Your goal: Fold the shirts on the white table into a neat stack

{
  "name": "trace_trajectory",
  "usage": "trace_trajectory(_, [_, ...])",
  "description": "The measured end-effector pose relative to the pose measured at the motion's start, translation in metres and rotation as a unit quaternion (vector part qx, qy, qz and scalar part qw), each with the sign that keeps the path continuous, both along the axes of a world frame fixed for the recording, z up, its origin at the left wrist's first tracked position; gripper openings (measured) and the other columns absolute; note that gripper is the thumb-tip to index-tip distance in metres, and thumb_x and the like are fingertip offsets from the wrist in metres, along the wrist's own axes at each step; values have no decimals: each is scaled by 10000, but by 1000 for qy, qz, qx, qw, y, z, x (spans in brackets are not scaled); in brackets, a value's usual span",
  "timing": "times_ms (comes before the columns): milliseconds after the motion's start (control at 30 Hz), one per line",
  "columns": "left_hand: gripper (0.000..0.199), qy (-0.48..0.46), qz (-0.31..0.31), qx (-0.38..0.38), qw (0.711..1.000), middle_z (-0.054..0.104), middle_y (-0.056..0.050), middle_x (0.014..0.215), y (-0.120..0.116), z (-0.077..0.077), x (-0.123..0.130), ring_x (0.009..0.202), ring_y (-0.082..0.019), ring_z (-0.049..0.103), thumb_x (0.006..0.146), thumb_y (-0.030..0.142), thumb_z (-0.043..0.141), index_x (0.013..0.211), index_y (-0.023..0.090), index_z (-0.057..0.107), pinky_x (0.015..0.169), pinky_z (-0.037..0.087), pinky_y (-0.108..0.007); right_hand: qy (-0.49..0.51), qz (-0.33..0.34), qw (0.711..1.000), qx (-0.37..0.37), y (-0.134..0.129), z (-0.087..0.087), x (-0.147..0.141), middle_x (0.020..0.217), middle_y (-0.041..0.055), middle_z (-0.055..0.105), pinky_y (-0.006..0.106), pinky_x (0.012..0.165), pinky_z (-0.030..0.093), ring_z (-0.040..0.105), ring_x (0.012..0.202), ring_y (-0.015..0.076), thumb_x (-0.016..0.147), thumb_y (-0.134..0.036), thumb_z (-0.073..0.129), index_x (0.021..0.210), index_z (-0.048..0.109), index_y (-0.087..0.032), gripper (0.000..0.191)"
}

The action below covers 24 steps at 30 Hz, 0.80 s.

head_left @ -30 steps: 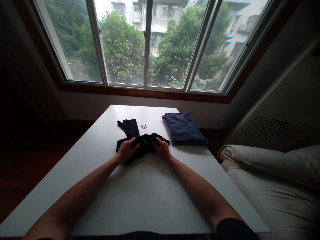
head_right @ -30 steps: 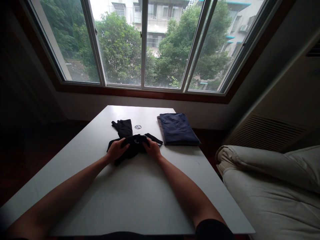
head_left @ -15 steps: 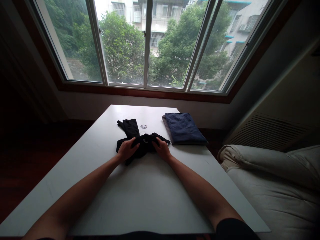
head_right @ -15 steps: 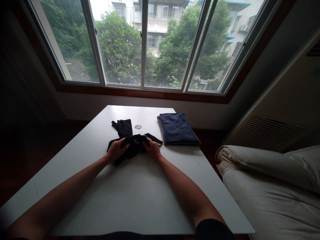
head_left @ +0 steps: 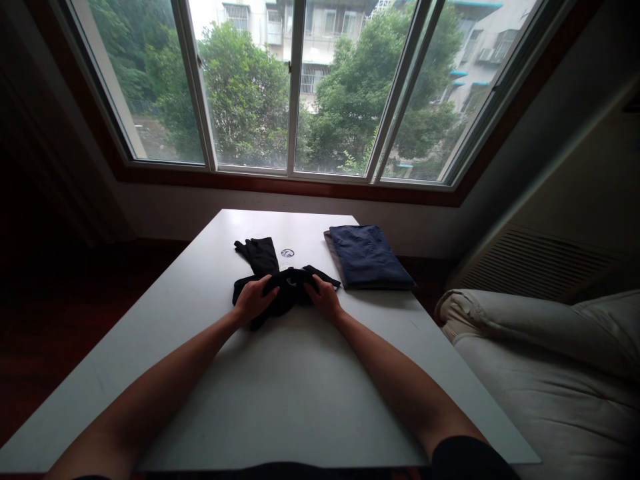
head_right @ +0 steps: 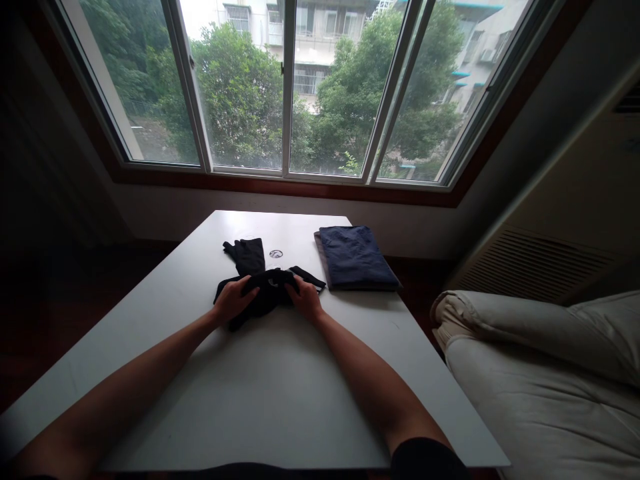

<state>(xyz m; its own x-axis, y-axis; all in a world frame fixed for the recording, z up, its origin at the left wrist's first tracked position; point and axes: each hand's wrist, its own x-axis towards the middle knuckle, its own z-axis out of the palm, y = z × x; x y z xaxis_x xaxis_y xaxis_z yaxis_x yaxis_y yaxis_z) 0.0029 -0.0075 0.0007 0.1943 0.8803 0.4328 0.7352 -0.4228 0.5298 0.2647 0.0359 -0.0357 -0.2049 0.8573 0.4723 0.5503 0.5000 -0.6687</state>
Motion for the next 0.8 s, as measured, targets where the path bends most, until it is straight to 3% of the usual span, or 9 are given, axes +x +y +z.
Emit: trace_trajectory(800, [206, -3, 2, 1, 1000, 641, 7, 711, 0, -1, 0, 615, -149, 589, 971, 406, 583, 904, 216, 627, 599, 372, -239, 1, 0, 1000, 7, 3, -4, 0, 795, 30, 725, 281, 643, 455, 650, 673, 206, 981, -498, 559, 1061, 696, -221, 319])
